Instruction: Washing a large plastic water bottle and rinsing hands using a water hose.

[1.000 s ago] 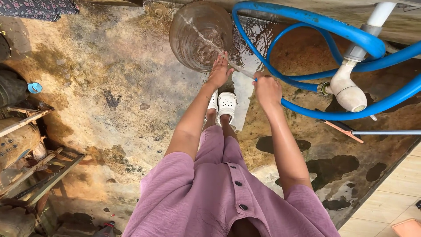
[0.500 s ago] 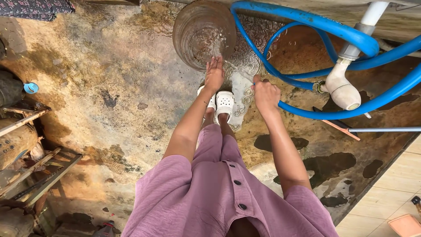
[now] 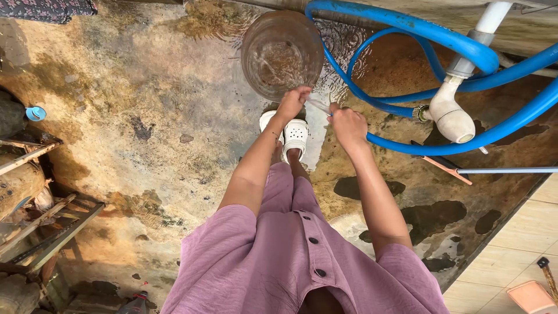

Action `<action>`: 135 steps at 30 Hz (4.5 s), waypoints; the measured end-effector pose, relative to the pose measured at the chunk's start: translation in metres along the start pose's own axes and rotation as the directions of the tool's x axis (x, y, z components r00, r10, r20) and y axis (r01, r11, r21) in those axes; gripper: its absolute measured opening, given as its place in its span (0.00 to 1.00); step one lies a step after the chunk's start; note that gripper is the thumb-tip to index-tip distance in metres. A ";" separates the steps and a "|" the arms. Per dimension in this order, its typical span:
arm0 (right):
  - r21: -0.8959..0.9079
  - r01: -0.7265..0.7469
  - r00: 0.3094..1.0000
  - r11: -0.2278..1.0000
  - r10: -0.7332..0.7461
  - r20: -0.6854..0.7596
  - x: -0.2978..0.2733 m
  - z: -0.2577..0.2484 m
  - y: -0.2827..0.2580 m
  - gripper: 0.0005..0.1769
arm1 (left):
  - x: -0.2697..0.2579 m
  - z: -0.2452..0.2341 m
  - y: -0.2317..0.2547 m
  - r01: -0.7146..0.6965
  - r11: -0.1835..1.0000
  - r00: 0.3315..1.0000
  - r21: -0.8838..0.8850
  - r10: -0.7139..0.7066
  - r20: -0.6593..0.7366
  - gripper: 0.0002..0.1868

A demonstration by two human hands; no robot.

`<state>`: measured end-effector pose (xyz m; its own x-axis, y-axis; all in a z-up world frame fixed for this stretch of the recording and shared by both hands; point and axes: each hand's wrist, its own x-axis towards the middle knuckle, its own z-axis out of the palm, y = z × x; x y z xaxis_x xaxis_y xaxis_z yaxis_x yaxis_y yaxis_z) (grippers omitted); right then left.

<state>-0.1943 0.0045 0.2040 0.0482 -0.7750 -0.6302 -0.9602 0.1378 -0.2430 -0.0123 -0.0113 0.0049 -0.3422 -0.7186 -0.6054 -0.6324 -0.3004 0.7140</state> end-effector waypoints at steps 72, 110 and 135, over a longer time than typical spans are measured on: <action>0.185 -0.136 0.979 0.973 0.161 -0.127 -0.003 -0.004 0.002 0.11 | -0.014 -0.032 -0.079 0.305 0.783 0.720 -0.541 -0.562 -0.407 0.35; -0.106 -0.502 0.856 0.858 0.476 -0.201 0.000 0.037 0.050 0.15 | 0.011 0.047 -0.051 0.344 0.067 0.748 -0.936 -0.623 0.230 0.37; -0.171 -0.472 0.879 0.865 0.448 -0.161 0.010 0.071 0.066 0.08 | 0.012 0.042 -0.042 0.330 -0.002 0.700 -0.944 -0.671 0.246 0.44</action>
<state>-0.2374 0.0496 0.1293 -0.4323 -0.7190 -0.5442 -0.9002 0.3795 0.2136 -0.0187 0.0188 -0.0468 0.0141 -0.1468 -0.9891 0.5440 -0.8288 0.1308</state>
